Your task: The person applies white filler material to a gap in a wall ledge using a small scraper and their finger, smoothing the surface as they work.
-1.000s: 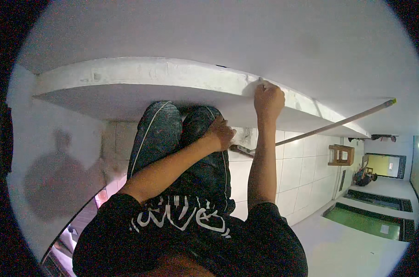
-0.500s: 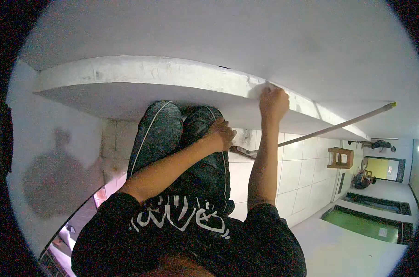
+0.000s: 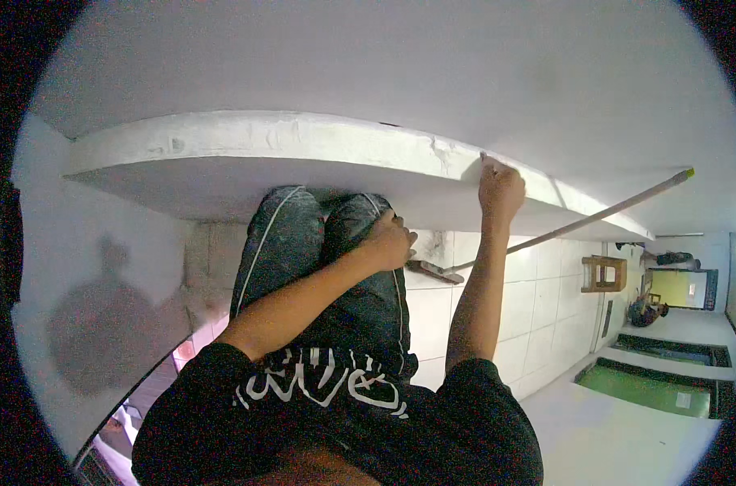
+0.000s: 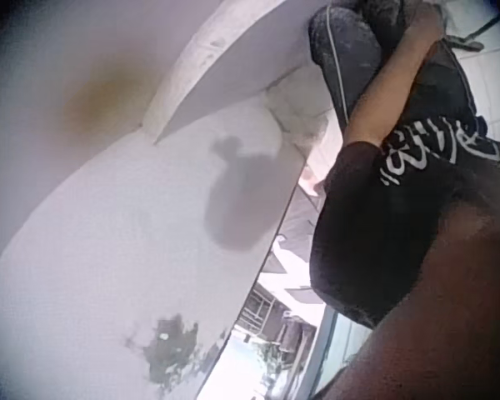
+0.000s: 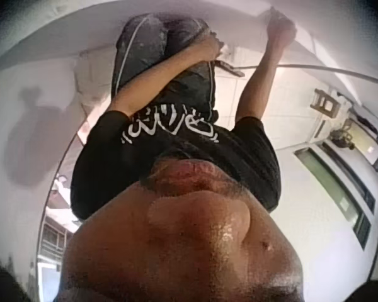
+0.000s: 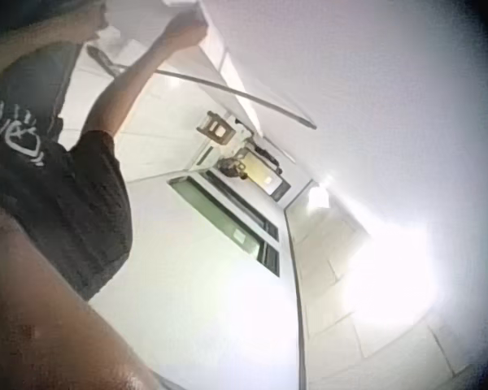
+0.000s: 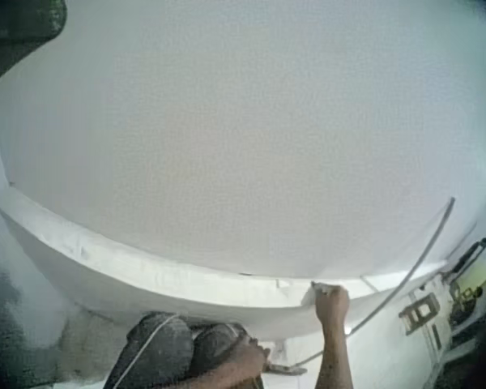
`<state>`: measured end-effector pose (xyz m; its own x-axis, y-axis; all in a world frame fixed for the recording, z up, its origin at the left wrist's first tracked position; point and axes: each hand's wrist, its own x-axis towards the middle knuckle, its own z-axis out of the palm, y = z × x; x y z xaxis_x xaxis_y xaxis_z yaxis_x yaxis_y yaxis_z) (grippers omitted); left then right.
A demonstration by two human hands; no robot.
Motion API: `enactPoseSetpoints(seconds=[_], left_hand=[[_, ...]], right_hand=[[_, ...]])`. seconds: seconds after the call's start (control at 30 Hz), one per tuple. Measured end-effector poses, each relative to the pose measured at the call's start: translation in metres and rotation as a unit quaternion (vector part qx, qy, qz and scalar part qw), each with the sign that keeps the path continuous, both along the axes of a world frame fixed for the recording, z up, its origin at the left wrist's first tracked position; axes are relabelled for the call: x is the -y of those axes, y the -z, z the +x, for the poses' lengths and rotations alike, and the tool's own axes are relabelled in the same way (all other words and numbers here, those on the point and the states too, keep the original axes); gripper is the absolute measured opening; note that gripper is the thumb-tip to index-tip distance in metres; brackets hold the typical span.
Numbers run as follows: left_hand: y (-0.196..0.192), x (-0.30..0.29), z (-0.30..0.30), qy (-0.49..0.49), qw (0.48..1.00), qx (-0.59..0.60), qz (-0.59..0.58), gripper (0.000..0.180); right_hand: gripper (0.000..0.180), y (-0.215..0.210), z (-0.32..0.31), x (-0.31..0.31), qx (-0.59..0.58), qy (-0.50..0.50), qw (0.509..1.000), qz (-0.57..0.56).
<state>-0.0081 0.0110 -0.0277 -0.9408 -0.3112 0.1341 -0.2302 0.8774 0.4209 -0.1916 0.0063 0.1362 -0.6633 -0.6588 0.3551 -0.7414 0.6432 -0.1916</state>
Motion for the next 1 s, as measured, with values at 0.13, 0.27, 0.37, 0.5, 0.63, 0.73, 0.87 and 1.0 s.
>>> enactPoseSetpoints(seconds=[0.13, 0.27, 0.37, 0.5, 0.63, 0.73, 0.87, 1.0], left_hand=[[0.003, 0.002, 0.001, 0.007, 0.999, -0.012, -0.037, 0.027], [-0.008, 0.007, 0.002, 0.032, 0.997, 0.064, -0.033, 0.040], [-0.005, 0.004, 0.004, 0.002, 0.999, -0.013, -0.048, 0.034], [-0.023, 0.007, 0.008, 0.007, 0.999, 0.033, 0.018, 0.035], [-0.024, 0.007, 0.007, 0.006, 1.000, 0.003, 0.021, 0.030], [-0.024, 0.005, 0.007, 0.006, 0.999, 0.004, 0.032, 0.031], [-0.038, 0.000, 0.001, 0.012, 0.998, 0.061, 0.008, 0.033], [-0.032, 0.003, 0.004, 0.000, 0.992, 0.122, -0.011, 0.034]], right_hand=[[0.029, 0.009, 0.016, -0.017, -0.039, -0.111, 0.992, -0.040], [0.026, 0.005, 0.036, -0.041, 0.115, -0.088, 0.984, -0.101], [0.033, 0.046, 0.039, -0.062, 0.191, -0.108, 0.934, -0.281], [0.036, 0.041, 0.053, -0.069, 0.166, -0.031, 0.953, -0.253], [0.032, 0.034, 0.000, -0.063, 0.056, -0.034, 0.957, -0.282], [0.029, 0.034, -0.011, -0.052, 0.010, -0.013, 0.960, -0.279], [0.024, 0.049, 0.040, -0.031, 0.062, -0.032, 0.972, -0.222], [0.025, 0.044, 0.066, -0.018, 0.098, -0.107, 0.960, -0.239]])
